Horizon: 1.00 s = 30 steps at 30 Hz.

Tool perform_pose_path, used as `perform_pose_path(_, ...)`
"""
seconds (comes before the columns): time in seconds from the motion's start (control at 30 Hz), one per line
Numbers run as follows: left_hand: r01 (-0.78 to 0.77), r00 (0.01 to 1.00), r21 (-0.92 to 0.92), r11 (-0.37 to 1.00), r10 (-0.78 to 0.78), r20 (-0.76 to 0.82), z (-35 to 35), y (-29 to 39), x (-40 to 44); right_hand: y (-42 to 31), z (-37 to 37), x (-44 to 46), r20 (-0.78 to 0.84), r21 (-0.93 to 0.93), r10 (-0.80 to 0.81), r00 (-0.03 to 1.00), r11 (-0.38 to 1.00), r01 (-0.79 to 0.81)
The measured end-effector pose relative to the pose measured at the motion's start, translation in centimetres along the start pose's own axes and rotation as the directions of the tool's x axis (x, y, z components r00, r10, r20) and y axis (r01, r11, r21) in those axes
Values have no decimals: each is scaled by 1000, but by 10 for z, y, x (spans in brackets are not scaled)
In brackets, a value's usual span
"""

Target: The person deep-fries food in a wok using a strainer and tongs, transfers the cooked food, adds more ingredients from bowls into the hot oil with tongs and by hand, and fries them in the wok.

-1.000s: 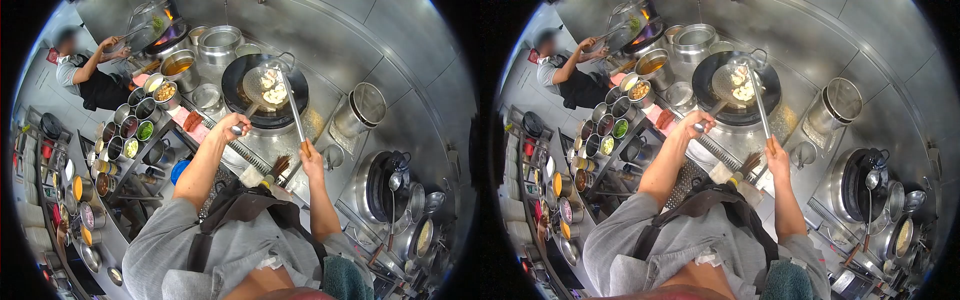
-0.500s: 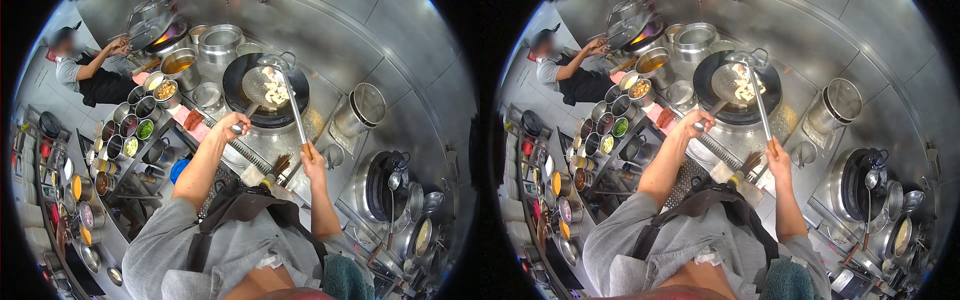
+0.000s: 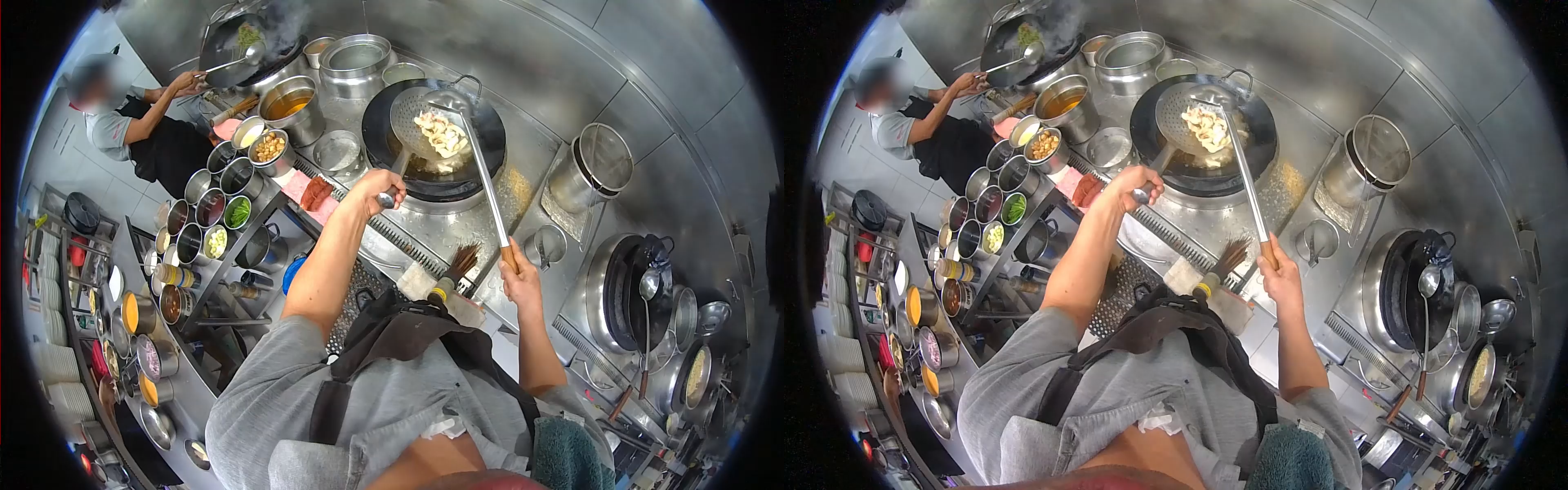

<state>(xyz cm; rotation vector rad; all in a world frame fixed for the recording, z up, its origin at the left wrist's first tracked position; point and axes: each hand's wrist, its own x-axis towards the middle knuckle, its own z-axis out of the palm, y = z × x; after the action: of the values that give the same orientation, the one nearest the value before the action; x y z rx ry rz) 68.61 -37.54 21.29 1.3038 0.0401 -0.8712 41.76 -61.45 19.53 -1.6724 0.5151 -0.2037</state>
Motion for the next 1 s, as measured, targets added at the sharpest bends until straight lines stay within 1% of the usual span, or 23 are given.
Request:
perform_pose_path(0.03,2,1000,4,1000,-2,3,0,4,0,0,1,1,-4,2,1,1000,1000,-1)
perform_pose_path(0.1,-29,1000,49,998,30,-7,2,12,4,3,4,11,47,-80,168,985,983,-164)
perform_pose_path(0.13,-57,997,99,993,61,-40,0,10,16,9,7,21,43,-74,124,991,990,-121)
perform_pose_path(0.17,-62,998,205,977,65,-10,-7,12,27,12,3,25,40,-70,127,991,990,-124)
perform_pose_path(0.23,-82,976,335,939,144,-165,-4,21,30,-3,-1,24,-37,-187,131,991,973,-136)
perform_pose_path(0.27,-90,942,417,904,213,-258,-3,25,31,24,-13,30,-75,-309,-50,996,951,24)
perform_pose_path(0.3,-87,895,494,865,285,-342,-3,29,33,21,-24,23,-78,-311,-46,996,950,19)
perform_pose_path(0.33,-25,883,689,724,339,-325,-4,44,24,10,-34,13,-84,-408,-119,989,910,75)
perform_pose_path(0.37,60,875,730,681,316,-366,-3,56,15,-1,-42,3,-80,-499,-193,978,857,129)
perform_pose_path(0.4,72,828,850,522,444,-343,-13,56,20,-11,-49,-7,-78,-499,-192,978,857,129)
perform_pose_path(0.43,101,775,934,343,561,-290,-20,57,21,-21,-56,-18,-87,-584,-192,977,805,106)
perform_pose_path(0.47,101,775,934,342,561,-289,-26,59,24,-25,-61,-25,-98,-663,-194,976,745,81)
perform_pose_path(0.5,142,821,924,354,480,-310,-27,65,21,-23,-66,-30,-99,-662,-194,976,745,81)
perform_pose_path(0.53,184,858,914,361,395,-329,-28,69,20,-20,-72,-34,-78,-729,-260,962,674,123)
perform_pose_path(0.57,182,859,916,359,395,-325,-34,69,28,-19,-75,-36,-52,-788,-323,945,594,159)
perform_pose_path(0.6,196,869,909,367,364,-335,-43,64,44,-16,-76,-35,-57,-789,-322,945,595,155)
perform_pose_path(0.67,206,880,905,373,334,-338,-52,49,67,-1,-76,-27,-14,-845,-359,933,503,181)
perform_pose_path(0.73,114,952,777,619,156,-264,-53,43,76,22,-67,-12,-10,-838,-390,921,506,206)
perform_pose_path(0.77,110,951,778,619,161,-263,-51,41,78,34,-61,-4,-1,-828,-418,908,509,233)
perform_pose_path(0.83,73,996,438,896,-47,-71,-36,29,73,46,-40,12,-3,-796,-464,886,538,279)
perform_pose_path(0.87,78,996,312,947,-59,-69,-28,22,71,50,-28,19,-35,-775,-411,911,586,235)
perform_pose_path(0.93,104,994,47,993,-102,-33,-15,8,67,52,-10,33,-66,-751,-360,931,632,191)
perform_pose_path(1.0,174,985,-143,974,-172,26,-7,2,58,48,1,42,-103,-678,-263,959,724,125)
